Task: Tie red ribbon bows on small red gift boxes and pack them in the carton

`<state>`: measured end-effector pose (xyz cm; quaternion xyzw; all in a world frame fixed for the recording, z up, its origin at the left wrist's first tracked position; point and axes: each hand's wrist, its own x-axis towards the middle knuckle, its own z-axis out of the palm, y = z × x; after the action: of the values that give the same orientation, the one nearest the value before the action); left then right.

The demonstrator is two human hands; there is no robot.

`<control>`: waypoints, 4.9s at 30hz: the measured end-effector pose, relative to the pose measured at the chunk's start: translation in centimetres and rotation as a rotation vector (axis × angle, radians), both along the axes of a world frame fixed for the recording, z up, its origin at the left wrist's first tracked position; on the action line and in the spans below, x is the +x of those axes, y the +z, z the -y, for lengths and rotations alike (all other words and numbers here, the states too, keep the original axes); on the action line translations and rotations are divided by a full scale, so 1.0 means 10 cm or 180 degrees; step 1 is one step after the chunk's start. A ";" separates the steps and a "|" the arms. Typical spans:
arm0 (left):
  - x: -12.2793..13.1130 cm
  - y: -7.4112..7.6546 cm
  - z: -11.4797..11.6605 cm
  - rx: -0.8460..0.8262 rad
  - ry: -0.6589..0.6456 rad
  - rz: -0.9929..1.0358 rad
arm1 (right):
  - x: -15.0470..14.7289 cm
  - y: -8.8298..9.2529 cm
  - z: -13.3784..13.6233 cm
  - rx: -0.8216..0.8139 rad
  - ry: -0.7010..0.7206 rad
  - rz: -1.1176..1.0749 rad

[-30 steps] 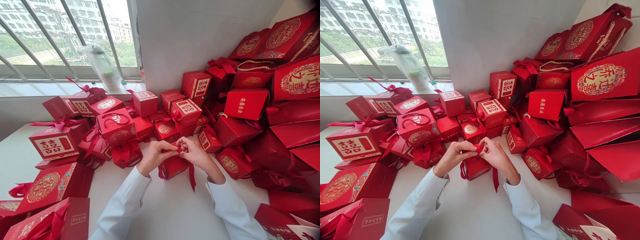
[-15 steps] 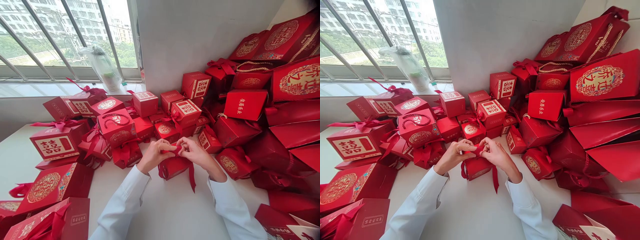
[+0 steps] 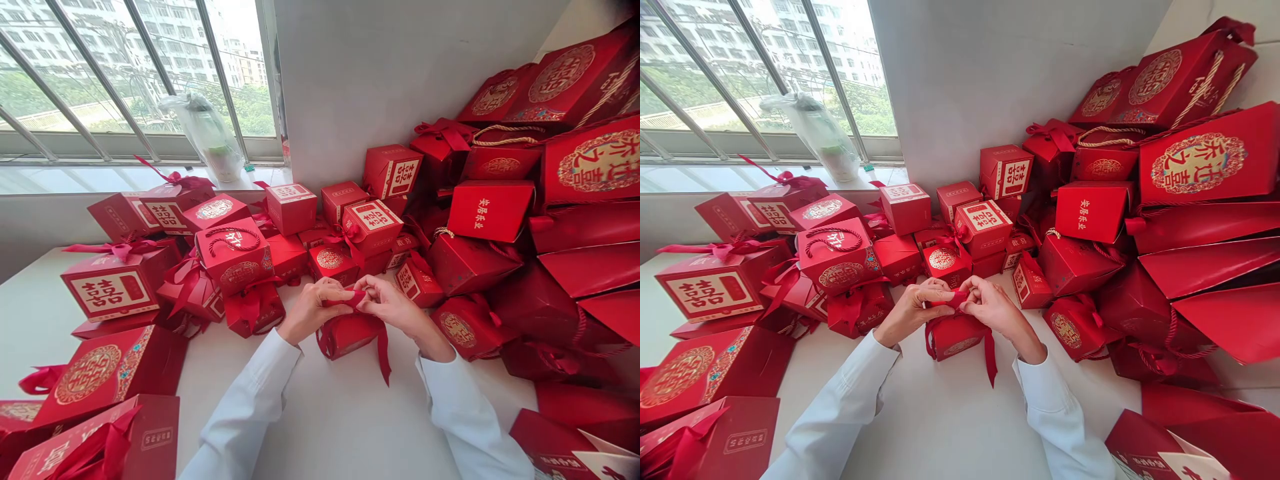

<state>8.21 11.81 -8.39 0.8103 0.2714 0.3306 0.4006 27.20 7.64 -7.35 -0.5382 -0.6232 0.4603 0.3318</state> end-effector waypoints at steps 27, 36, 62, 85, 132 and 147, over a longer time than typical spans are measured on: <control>-0.02 0.10 0.06 -0.0910 -0.0151 0.0235 | 0.32 0.41 0.24 -0.0686 0.0140 -0.0510; -0.02 0.12 0.07 -0.1173 -0.0151 0.0225 | 0.37 0.42 0.25 -0.0544 0.0203 -0.0898; 0.02 0.21 0.18 -0.0369 -0.0050 -0.0469 | -0.03 0.27 0.11 0.0577 -0.0828 -0.0587; 0.00 0.16 0.16 -0.0492 0.0016 -0.0212 | -0.14 0.46 -0.10 0.2986 0.0541 0.2989; -0.04 0.29 0.22 -0.0414 0.0254 -0.0656 | -0.18 0.03 0.30 0.0719 -0.0598 0.1251; -0.10 0.21 0.15 -0.0546 0.0063 -0.0378 | -0.18 0.01 0.26 0.0733 -0.0521 0.1101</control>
<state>7.23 10.33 -6.29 0.7885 0.3300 0.2614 0.4484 25.36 5.08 -7.28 -0.6164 -0.6736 0.2585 0.3155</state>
